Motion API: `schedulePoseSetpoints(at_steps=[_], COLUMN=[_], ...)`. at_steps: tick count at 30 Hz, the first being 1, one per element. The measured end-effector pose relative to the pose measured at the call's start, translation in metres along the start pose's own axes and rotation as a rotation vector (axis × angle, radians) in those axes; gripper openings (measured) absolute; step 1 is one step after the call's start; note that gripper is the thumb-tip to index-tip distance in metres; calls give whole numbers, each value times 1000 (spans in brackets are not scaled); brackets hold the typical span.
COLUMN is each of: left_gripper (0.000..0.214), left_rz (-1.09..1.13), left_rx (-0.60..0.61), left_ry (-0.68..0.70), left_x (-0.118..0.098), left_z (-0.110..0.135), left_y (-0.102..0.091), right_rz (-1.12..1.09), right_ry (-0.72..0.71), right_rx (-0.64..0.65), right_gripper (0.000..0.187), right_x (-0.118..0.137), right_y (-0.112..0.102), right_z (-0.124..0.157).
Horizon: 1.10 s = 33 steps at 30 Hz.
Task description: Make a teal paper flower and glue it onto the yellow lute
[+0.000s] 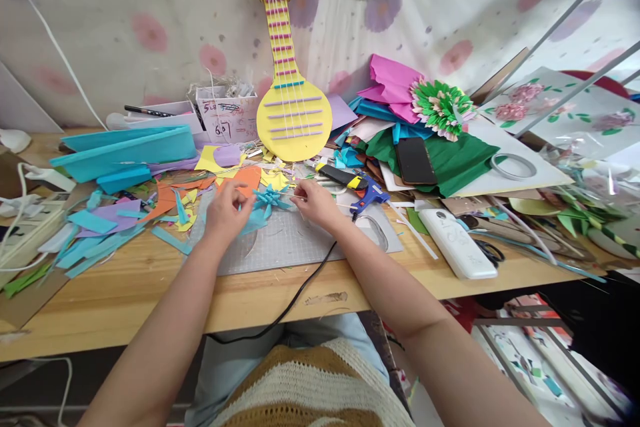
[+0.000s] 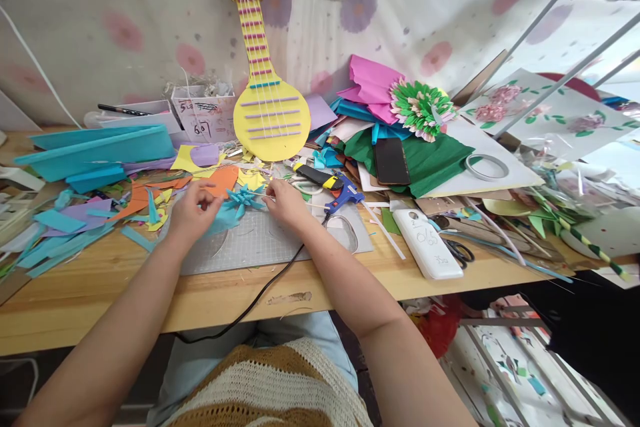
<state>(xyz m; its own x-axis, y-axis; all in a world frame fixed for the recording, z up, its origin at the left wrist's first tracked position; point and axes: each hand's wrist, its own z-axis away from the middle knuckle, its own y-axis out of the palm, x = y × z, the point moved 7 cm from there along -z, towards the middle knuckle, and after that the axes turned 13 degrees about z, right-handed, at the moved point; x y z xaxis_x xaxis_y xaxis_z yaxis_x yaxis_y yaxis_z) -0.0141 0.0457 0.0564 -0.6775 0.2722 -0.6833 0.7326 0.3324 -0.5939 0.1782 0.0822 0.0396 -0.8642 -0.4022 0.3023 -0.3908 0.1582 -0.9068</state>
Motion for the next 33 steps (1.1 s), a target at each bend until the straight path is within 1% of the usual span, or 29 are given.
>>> schedulePoseSetpoints(at_steps=[2,4,7,11,15,18,20,22,27,29,31,33], left_gripper=[29,26,24,27,28,27,25,23,10,15,25,27], left_rz=[-79,-194,-321,-354,-342,-280,-227,-189,-136,-132,-133,-134], left_rx=[159,218,224,212,178,171,149,109,76,64,62,76], left_ry=[-6,-4,-21,-66,-143,-220,-248,-225,-51,-11,0,-3], left_x=[-6,-12,-13,-7,1,6,8,9,5,6,7,9], left_z=[4,8,11,14,15,15,14,12,9,9,8,8], left_y=[14,25,35,41,40,39,37,34,34,34,34,36], right_rz=[16,60,141,222,242,210,194,187,159,152,167,208], right_ry=[35,59,53,13,-35,-137,-202,-238,-305,-331,-271,-127], right_rx=[11,38,101,162,152,126,131,140,168,214,240,208], right_gripper=[15,24,29,24,23,21,20,21,20,20,25,33], right_x=[-2,-1,5,16,26,35,40,42,45,45,37,21], right_y=[-1,-2,0,8,10,8,8,9,9,7,0,-12], right_z=[0,1,3,5,7,10,12,14,16,15,13,8])
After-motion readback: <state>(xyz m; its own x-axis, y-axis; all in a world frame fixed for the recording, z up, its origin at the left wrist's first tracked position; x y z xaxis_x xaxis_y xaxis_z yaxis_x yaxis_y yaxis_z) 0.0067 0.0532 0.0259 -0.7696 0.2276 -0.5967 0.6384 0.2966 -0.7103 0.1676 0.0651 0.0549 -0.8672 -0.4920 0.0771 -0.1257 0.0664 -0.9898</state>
